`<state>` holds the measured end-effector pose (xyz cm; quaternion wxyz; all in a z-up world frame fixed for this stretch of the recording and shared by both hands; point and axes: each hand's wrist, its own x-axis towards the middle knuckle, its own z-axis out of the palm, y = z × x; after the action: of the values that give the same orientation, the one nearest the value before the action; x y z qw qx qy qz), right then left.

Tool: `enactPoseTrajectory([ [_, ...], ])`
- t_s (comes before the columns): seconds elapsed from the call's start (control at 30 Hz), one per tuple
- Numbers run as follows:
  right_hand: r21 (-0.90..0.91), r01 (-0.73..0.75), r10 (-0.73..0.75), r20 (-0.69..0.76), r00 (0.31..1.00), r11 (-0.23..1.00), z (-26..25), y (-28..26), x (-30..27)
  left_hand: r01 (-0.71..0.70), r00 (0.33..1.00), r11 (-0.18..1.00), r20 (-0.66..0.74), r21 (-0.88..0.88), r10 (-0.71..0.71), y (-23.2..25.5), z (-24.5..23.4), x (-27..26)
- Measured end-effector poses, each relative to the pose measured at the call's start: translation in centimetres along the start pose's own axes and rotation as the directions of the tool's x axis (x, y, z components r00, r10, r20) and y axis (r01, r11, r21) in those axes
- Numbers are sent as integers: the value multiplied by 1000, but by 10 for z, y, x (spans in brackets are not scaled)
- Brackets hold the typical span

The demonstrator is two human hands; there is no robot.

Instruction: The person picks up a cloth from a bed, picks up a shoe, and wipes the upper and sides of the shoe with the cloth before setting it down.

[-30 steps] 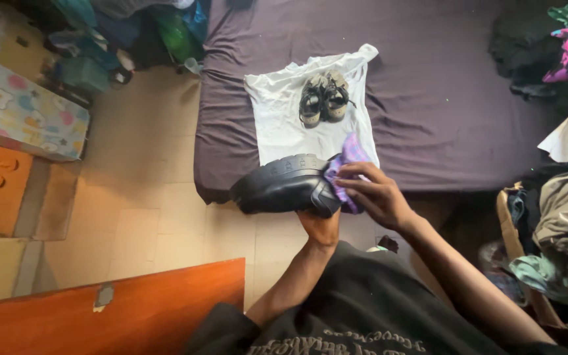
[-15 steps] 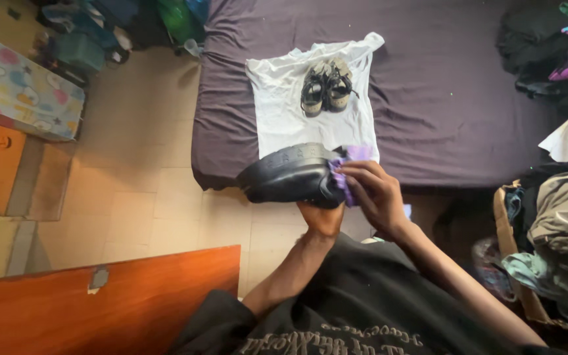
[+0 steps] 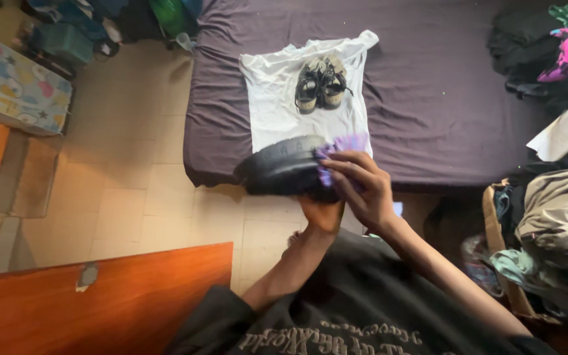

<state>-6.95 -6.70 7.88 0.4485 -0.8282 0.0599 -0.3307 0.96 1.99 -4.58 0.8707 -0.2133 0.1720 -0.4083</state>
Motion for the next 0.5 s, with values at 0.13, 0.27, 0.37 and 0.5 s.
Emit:
enactPoseTrajectory([
  [0.13,-22,277,-275,59,960,961,2,-4,18,544,839,692,295,-475,-458,-2,2,1],
  [0.27,60,49,-52,60,997,997,-16,19,-3,60,998,993,18,101,-62,-5,3,5],
  [0.37,158,-136,127,65,990,978,-14,22,-16,-36,989,983,146,180,9,-1,-4,8],
  [0.5,72,-109,109,-4,994,991,-5,1,7,-24,997,987,80,156,12,2,-17,15],
])
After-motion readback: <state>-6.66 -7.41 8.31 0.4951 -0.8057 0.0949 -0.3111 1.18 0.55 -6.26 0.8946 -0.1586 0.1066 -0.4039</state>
